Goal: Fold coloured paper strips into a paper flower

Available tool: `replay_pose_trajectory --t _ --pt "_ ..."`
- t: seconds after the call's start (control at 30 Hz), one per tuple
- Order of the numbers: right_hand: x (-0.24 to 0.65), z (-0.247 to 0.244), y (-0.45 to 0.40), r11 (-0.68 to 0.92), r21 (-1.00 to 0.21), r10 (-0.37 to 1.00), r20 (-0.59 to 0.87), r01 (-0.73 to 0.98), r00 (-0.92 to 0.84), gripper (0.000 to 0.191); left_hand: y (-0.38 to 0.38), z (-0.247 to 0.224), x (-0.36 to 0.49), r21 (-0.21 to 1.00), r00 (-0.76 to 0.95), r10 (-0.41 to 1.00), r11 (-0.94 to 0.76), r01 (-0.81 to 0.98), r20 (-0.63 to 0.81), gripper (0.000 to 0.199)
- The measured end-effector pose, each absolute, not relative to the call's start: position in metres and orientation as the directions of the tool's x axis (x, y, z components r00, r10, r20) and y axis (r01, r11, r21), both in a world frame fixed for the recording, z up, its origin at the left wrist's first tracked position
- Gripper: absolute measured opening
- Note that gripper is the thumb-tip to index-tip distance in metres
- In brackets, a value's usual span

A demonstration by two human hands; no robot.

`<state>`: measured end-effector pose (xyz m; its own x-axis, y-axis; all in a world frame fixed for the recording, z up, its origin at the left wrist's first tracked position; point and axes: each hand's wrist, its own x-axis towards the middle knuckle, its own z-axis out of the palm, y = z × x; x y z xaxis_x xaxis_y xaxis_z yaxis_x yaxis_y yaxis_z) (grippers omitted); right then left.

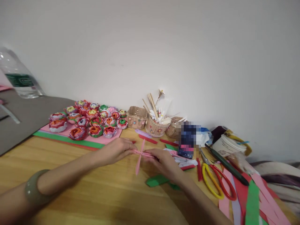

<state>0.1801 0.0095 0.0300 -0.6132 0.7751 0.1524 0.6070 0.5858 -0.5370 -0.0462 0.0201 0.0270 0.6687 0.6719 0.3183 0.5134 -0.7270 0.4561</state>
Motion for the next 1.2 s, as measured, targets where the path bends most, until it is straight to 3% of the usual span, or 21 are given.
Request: replay_pose_trajectory --t 0.1,0.2,0.3,0.37,0.47,0.67,0.83,0.9,1.0,1.1,1.2 --pt "0.188 0.022 0.001 0.509 -0.541 0.82 0.07 0.669 -0.568 0.048 0.016 0.024 -0.053 0.546 0.671 0.719 -0.641 0.54 0.18 0.024" --pt "0.198 0.016 -0.003 0.542 -0.413 0.813 0.038 0.732 -0.581 0.038 0.013 0.021 -0.061 0.584 0.686 0.723 -0.593 0.554 0.084 0.022" --pt "0.206 0.013 -0.005 0.564 -0.318 0.812 0.042 0.762 -0.583 0.026 0.012 0.022 -0.069 0.582 0.67 0.742 -0.56 0.59 0.033 0.036" --pt "0.21 0.014 -0.004 0.593 -0.275 0.798 0.073 0.757 -0.599 0.021 0.014 0.023 -0.073 0.57 0.648 0.761 -0.551 0.609 0.043 0.044" --pt "0.213 0.021 -0.004 0.688 -0.198 0.725 0.188 0.698 -0.662 0.016 0.018 0.028 -0.078 0.548 0.568 0.816 -0.523 0.653 0.102 0.036" --pt "0.198 0.047 -0.007 0.702 0.11 0.584 0.478 0.704 -0.657 0.013 0.022 0.035 -0.077 0.492 0.465 0.867 -0.488 0.721 0.179 0.029" --pt "0.177 0.061 -0.008 0.595 0.309 0.674 0.311 0.742 -0.67 0.028 0.015 0.035 -0.06 0.467 0.458 0.874 -0.477 0.745 0.161 0.023" --pt "0.168 0.064 -0.007 0.592 0.292 0.708 0.257 0.751 -0.658 0.03 0.012 0.036 -0.053 0.479 0.402 0.91 -0.401 0.781 0.107 0.023" --pt "0.153 0.06 -0.007 0.643 0.174 0.692 0.284 0.746 -0.663 0.033 0.008 0.035 -0.046 0.489 0.415 0.909 -0.376 0.787 0.033 0.017" --pt "0.137 0.045 -0.01 0.726 -0.013 0.672 0.232 0.688 -0.704 0.009 0.006 0.032 -0.046 0.546 0.48 0.877 -0.396 0.738 -0.013 0.011" --pt "0.127 0.024 -0.013 0.699 -0.153 0.715 0.14 0.699 -0.685 0.007 0.005 0.025 -0.049 0.585 0.546 0.838 -0.431 0.687 -0.023 0.009"
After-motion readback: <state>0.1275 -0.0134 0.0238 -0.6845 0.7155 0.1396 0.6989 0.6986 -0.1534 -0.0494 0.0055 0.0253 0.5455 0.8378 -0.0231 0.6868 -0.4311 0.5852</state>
